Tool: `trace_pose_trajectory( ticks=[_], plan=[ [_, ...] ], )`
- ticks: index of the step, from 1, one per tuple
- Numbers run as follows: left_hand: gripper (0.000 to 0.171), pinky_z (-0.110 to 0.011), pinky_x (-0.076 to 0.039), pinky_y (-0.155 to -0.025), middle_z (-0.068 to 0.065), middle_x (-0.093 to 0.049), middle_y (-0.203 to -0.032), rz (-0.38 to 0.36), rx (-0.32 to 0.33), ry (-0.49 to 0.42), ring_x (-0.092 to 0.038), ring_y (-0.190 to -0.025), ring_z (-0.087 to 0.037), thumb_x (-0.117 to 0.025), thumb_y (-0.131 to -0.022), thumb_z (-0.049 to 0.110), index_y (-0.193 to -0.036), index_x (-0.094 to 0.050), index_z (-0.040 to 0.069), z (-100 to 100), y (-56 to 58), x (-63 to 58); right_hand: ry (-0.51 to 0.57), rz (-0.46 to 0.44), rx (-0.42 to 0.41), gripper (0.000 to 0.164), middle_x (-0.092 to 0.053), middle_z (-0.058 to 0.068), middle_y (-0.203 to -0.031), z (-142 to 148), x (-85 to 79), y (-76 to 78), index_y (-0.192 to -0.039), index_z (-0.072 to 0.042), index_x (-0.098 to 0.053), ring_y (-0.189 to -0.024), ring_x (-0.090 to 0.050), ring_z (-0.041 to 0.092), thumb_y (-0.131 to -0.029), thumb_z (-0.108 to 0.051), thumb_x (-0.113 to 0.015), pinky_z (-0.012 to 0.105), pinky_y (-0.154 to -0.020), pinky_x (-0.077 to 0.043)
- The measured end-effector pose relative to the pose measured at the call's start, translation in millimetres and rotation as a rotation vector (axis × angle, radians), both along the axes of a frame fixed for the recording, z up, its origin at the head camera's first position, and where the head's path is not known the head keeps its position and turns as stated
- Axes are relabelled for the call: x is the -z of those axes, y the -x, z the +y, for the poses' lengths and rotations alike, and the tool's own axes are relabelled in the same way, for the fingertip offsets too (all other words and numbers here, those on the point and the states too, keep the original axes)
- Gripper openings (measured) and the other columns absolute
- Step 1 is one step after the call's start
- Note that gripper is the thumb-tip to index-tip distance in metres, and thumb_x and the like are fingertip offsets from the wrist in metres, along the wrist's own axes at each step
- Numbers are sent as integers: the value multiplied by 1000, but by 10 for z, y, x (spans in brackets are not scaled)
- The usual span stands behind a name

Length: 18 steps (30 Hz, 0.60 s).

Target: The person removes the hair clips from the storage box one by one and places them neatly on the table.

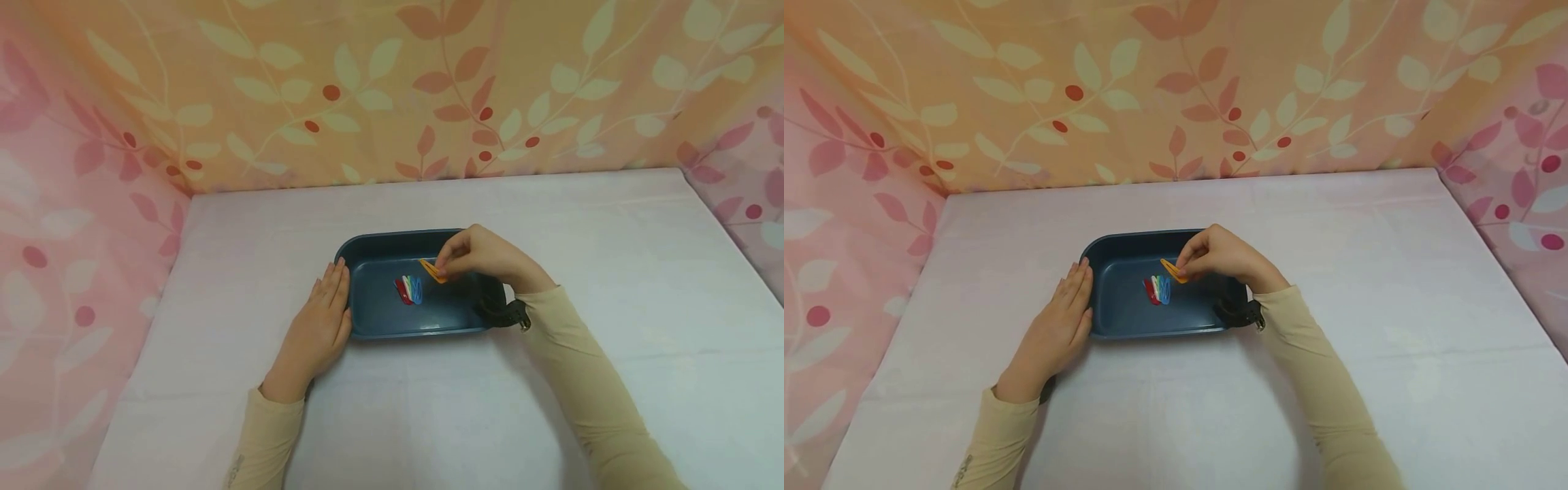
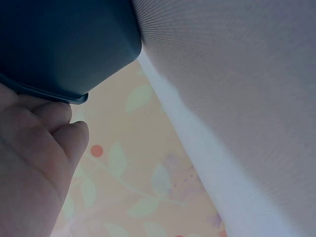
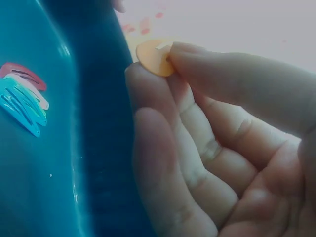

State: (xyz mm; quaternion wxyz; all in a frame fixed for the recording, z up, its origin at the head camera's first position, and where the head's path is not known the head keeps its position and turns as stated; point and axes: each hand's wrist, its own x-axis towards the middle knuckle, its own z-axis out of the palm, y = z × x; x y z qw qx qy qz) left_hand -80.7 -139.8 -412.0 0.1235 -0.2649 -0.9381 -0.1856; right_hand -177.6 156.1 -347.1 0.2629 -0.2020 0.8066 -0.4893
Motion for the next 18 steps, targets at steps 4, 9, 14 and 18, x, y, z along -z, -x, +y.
trace_pose_trajectory(
  ticks=[4, 9, 14, 18],
  plan=[
    [57, -48, -25, -110, -22, -21, -152, 37, 8, -24, -18, -141, -31, -40, -93, 14, -142, -27, -13, 5, -2, 11, 39, 12, 42, 11, -69, 12, -81, 69, 36, -34, -87, 4, -71, -75, -63, 38, -83, -7, -69, 34, -71, -55],
    [57, -48, -25, -109, -21, -21, -152, 34, 4, -26, -18, -141, -30, -41, -93, 14, -142, -27, -13, 6, -3, 14, 117, 30, 84, 8, -69, 11, -79, 171, 67, -76, -85, 1, -71, -74, -65, 35, -82, -6, -70, 33, -69, -56],
    [59, -49, -25, -109, -22, -19, -153, 3, -4, -5, -17, -141, -31, -44, -92, 14, -142, -26, -13, 4, -2, -5, 170, 28, 104, 10, -70, 10, -78, 243, 67, -106, -87, 6, -70, -73, -67, 26, -81, -2, -69, 34, -69, -56],
    [59, -48, -25, -109, -22, -19, -153, -3, -4, 6, -17, -141, -31, -42, -92, 14, -142, -26, -13, 2, -2, -13, 165, 3, 122, 13, -70, 9, -77, 281, 56, -119, -88, 11, -68, -73, -67, 24, -82, -1, -69, 35, -70, -56]
  ],
)
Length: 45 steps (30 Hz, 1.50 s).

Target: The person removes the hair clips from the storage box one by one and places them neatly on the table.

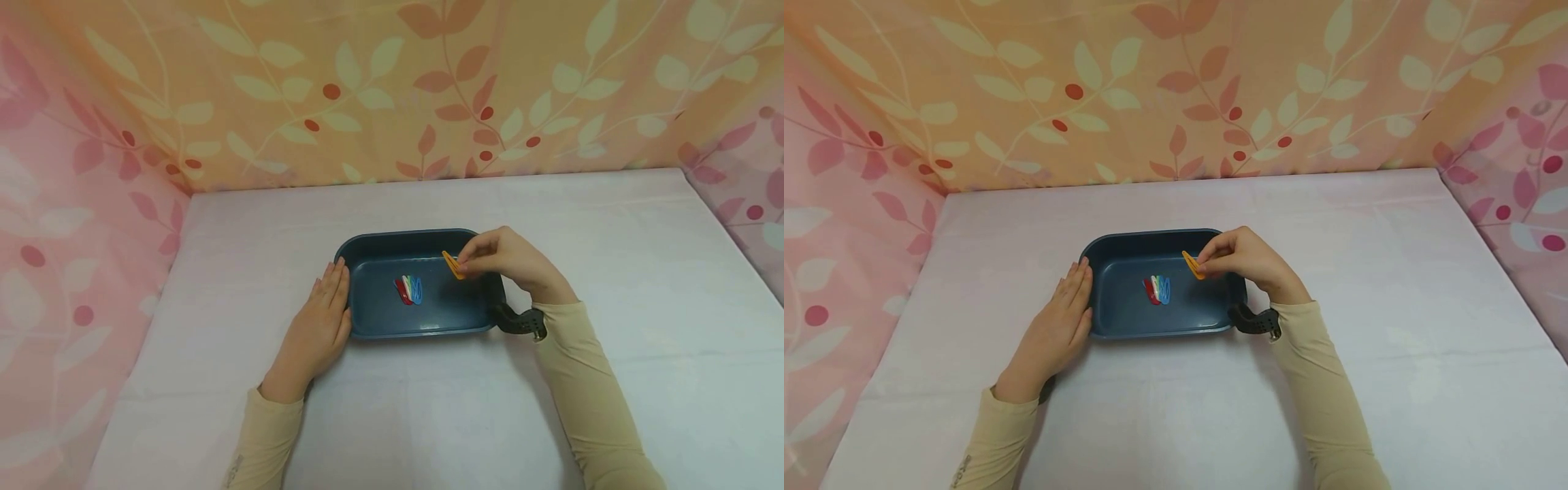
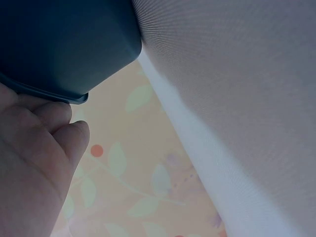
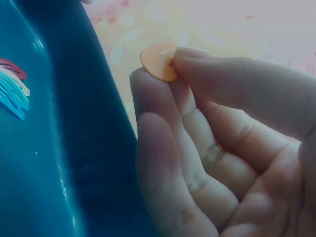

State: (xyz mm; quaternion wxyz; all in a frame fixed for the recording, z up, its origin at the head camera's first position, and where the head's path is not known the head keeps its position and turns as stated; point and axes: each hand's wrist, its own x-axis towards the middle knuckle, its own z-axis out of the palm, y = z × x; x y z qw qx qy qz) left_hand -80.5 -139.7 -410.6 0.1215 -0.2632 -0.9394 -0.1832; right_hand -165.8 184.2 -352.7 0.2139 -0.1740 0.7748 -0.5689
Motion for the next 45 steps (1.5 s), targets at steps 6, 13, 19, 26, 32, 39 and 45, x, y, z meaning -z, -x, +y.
trace_pose_trajectory(
  ticks=[6, 13, 19, 26, 32, 39, 45],
  plan=[
    [58, -49, -25, -109, -22, -20, -152, -3, -2, 8, -19, -140, -33, -42, -92, 14, -142, -27, -13, 3, 4, -9, -13, 2, 31, 15, -69, 9, -77, 79, -17, -11, -89, 12, -66, -75, -66, 28, -82, -2, -69, 37, -71, -56],
    [58, -48, -24, -110, -22, -19, -153, -19, -1, 16, -18, -141, -33, -40, -93, 14, -142, -26, -13, 9, 2, -28, -24, 16, 55, 16, -70, 9, -77, 182, -24, 0, -89, 10, -66, -76, -65, 28, -83, -4, -70, 32, -68, -55],
    [58, -48, -23, -110, -21, -18, -153, -32, -3, 19, -16, -142, -31, -40, -93, 14, -143, -25, -12, 7, -5, -37, -11, 7, 79, 15, -70, 7, -77, 255, -7, 12, -90, 10, -66, -77, -67, 28, -83, -4, -69, 32, -71, -55],
    [58, -47, -23, -110, -21, -18, -153, -28, -2, 24, -15, -142, -31, -41, -93, 15, -142, -26, -13, 5, -3, -37, 7, 0, 101, 11, -70, 4, -77, 325, 8, 25, -89, 7, -67, -74, -67, 23, -84, -3, -68, 31, -70, -55],
    [58, -48, -23, -110, -21, -18, -153, -22, 0, 19, -16, -142, -31, -40, -93, 14, -142, -26, -13, 3, 5, -29, 1, -4, 126, 10, -70, 3, -79, 403, 33, 51, -90, 5, -68, -72, -66, 20, -85, -4, -67, 34, -71, -56],
    [58, -47, -23, -111, -21, -18, -153, -18, 0, 13, -16, -142, -30, -40, -93, 14, -142, -26, -13, 1, 11, -18, 29, -16, 204, 5, -70, 0, -75, 510, 56, 71, -85, -5, -71, -72, -66, 18, -84, -2, -68, 27, -69, -54],
    [58, -48, -23, -110, -21, -18, -153, -24, -1, 10, -18, -141, -32, -40, -93, 14, -142, -26, -13, 0, 14, -5, 57, -31, 232, 7, -71, 0, -77, 567, 79, 88, -86, -5, -71, -74, -66, 13, -85, 0, -66, 25, -69, -54]
  ],
)
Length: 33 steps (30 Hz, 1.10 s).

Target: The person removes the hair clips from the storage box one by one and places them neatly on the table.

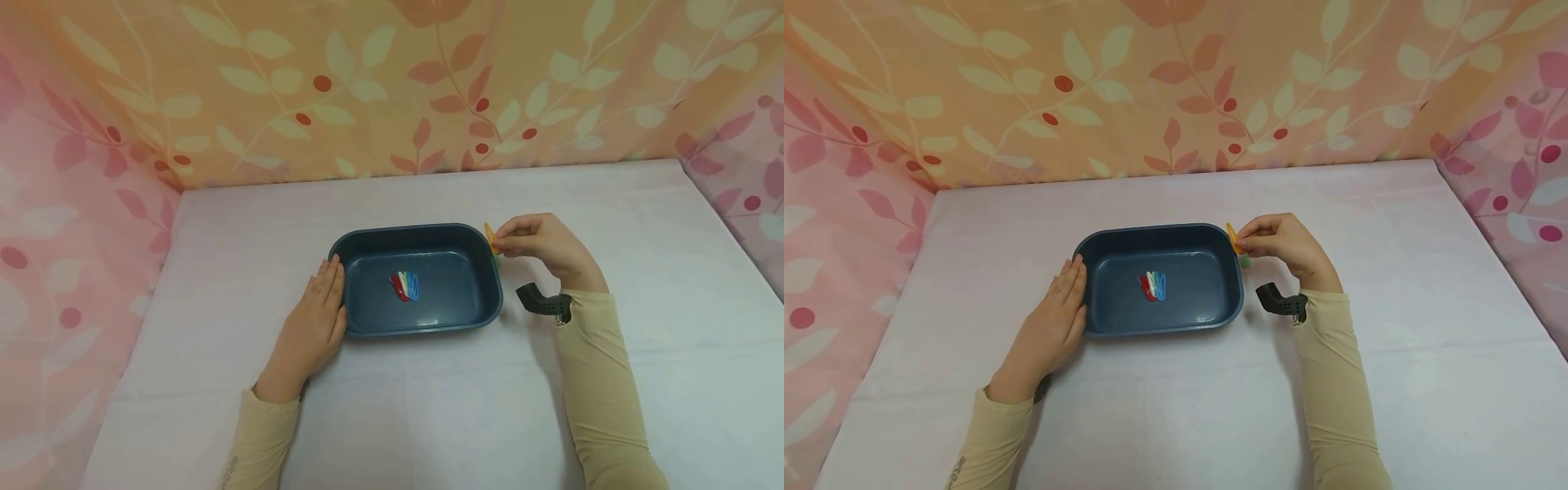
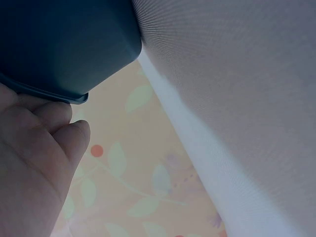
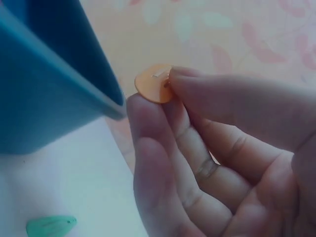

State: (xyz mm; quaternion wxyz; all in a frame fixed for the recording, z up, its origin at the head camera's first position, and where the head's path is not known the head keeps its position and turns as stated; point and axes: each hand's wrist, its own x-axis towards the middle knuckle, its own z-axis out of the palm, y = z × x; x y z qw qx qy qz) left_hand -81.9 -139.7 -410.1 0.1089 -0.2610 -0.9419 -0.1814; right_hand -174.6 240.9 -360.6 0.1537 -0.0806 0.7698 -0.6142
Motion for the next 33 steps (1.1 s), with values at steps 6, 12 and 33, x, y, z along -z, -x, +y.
trace_pose_trajectory(
  ticks=[6, 12, 33],
  plan=[
    [58, -49, -24, -110, -21, -18, -153, -1, 3, 0, -16, -141, -32, -40, -93, 14, -142, -26, -13, 1, 4, 5, 28, -5, 23, 8, -71, 2, -78, 69, 22, 7, -89, -3, -72, -74, -67, 12, -85, 0, -65, 24, -69, -54],
    [58, -48, -22, -111, -21, -17, -154, -10, 0, 0, -14, -142, -30, -40, -93, 14, -142, -26, -13, 2, 5, 1, 17, -41, 59, 7, -71, 2, -79, 120, 41, 22, -89, -3, -72, -75, -67, 12, -86, -2, -66, 23, -69, -54],
    [59, -50, -26, -109, -22, -20, -152, 29, 8, -17, -19, -141, -33, -41, -92, 14, -142, -27, -13, -1, 2, 13, -39, -250, 83, 8, -69, 0, -80, 277, 256, 83, -87, -6, -73, -75, -64, 10, -86, -3, -66, 22, -71, -54]
  ],
)
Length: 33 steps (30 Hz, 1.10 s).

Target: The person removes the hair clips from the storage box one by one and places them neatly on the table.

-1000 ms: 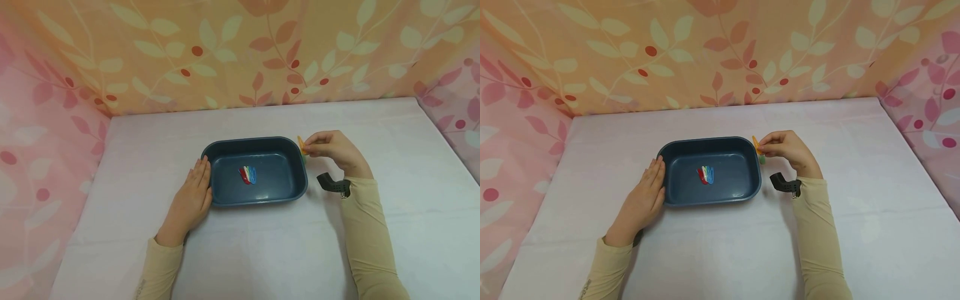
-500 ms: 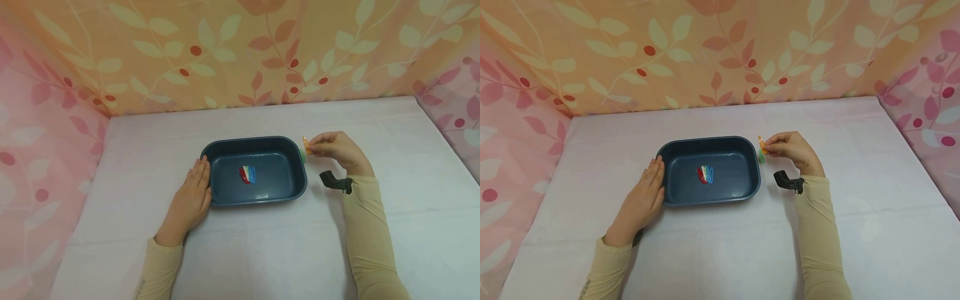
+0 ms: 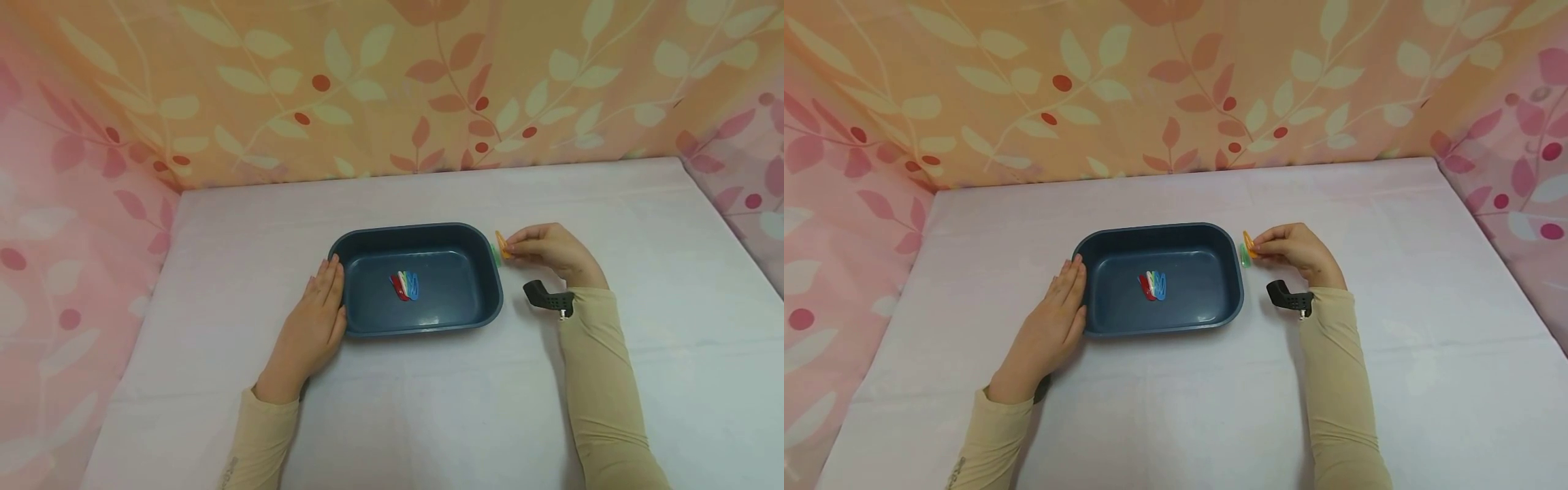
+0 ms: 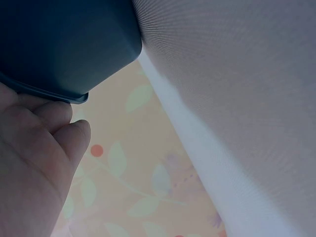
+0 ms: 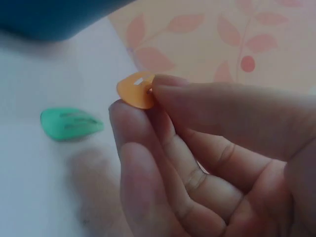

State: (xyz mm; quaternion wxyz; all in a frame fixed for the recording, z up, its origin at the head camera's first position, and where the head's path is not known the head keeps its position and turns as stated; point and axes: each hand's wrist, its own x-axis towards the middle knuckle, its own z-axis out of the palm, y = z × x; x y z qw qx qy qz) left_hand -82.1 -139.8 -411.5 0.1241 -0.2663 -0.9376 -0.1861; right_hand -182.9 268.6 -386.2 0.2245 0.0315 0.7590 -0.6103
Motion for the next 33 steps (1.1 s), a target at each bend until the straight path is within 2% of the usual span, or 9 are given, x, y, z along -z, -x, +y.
trace_pose_trajectory(
  ticks=[7, 14, 26, 33],
  plan=[
    [59, -49, -25, -109, -22, -20, -152, -2, 2, -9, -19, -141, -33, -44, -92, 13, -142, -27, -13, -4, 3, 1, -43, -29, 8, 15, -68, -1, -84, 24, 74, 23, -100, 6, -69, -78, -64, 8, -90, -2, -60, 21, -72, -54],
    [59, -49, -23, -110, -21, -19, -153, -10, 1, 0, -18, -141, -32, -45, -92, 13, -142, -26, -13, -9, 5, -2, -126, 7, -12, 27, -66, -1, -83, 17, 110, 17, -109, 21, -58, -76, -62, 5, -90, 1, -55, 19, -70, -53],
    [58, -50, -26, -109, -22, -22, -152, 4, 0, -9, -19, -141, -33, -41, -92, 14, -141, -28, -14, -17, 0, 5, -277, 47, -24, 28, -67, 4, -79, -76, 79, 11, -106, 20, -60, -67, -61, 8, -89, -2, -57, 20, -66, -53],
    [58, -50, -26, -108, -23, -22, -152, 6, 2, -14, -20, -140, -32, -44, -91, 13, -141, -28, -14, -11, -4, -8, -303, 40, -23, 27, -68, 5, -80, -67, 62, 5, -106, 19, -61, -67, -61, 8, -89, -3, -59, 20, -65, -53]
  ],
)
